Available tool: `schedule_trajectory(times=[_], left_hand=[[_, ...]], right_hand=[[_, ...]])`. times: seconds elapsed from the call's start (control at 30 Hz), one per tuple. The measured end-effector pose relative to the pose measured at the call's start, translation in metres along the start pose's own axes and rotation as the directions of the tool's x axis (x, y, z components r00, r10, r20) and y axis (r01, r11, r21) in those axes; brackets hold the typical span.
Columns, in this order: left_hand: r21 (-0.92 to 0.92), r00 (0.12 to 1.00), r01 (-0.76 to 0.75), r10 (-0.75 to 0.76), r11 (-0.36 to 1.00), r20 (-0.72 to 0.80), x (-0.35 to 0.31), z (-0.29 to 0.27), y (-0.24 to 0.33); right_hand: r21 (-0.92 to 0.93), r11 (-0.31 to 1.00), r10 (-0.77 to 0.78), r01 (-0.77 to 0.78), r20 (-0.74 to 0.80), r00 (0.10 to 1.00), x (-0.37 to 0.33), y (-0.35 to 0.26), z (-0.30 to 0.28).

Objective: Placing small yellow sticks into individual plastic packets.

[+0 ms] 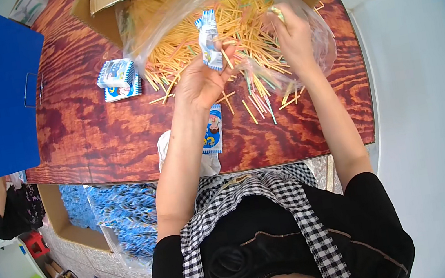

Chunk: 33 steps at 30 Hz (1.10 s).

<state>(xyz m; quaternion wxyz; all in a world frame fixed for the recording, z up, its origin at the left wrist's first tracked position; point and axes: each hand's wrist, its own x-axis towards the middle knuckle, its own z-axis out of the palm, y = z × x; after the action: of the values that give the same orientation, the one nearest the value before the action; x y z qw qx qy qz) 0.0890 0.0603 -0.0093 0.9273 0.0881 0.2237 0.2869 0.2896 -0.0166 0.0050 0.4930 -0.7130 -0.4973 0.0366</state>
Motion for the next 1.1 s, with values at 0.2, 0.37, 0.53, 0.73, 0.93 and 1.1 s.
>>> schedule_trajectory(times=[0.2, 0.37, 0.53, 0.73, 0.93, 1.1], left_hand=[[0.082, 1.0, 0.007, -0.008, 0.997, 0.008, -0.004, 0.0, -0.001], [-0.106, 0.997, 0.083, -0.081, 0.991, 0.019, -0.007, 0.004, -0.007], [-0.131, 0.988, 0.055, -0.035, 0.99, 0.151, -0.01, -0.002, -0.018], [-0.033, 0.994, 0.043, -0.046, 0.999, -0.101, -0.017, -0.007, -0.033], [0.039, 0.996, 0.093, -0.093, 0.995, 0.006, -0.035, -0.02, -0.031], [0.228, 0.978, -0.209, 0.203, 0.951, 0.053, -0.051, -0.019, -0.013]], right_hand=[[-0.255, 0.944, -0.215, 0.211, 0.01, 0.976, 0.012, 0.0, -0.019], [0.3, 0.953, -0.083, -0.037, 0.379, 0.922, -0.02, -0.042, -0.013], [0.224, 0.972, -0.153, 0.071, 0.374, 0.915, -0.05, -0.05, 0.009], [0.267, 0.958, -0.168, 0.104, 0.23, 0.959, -0.06, -0.058, 0.028], [0.709, 0.423, 0.336, -0.565, 0.456, 0.824, -0.058, -0.033, 0.025], [0.724, 0.269, 0.307, -0.635, 0.56, 0.769, -0.062, -0.034, 0.009]])
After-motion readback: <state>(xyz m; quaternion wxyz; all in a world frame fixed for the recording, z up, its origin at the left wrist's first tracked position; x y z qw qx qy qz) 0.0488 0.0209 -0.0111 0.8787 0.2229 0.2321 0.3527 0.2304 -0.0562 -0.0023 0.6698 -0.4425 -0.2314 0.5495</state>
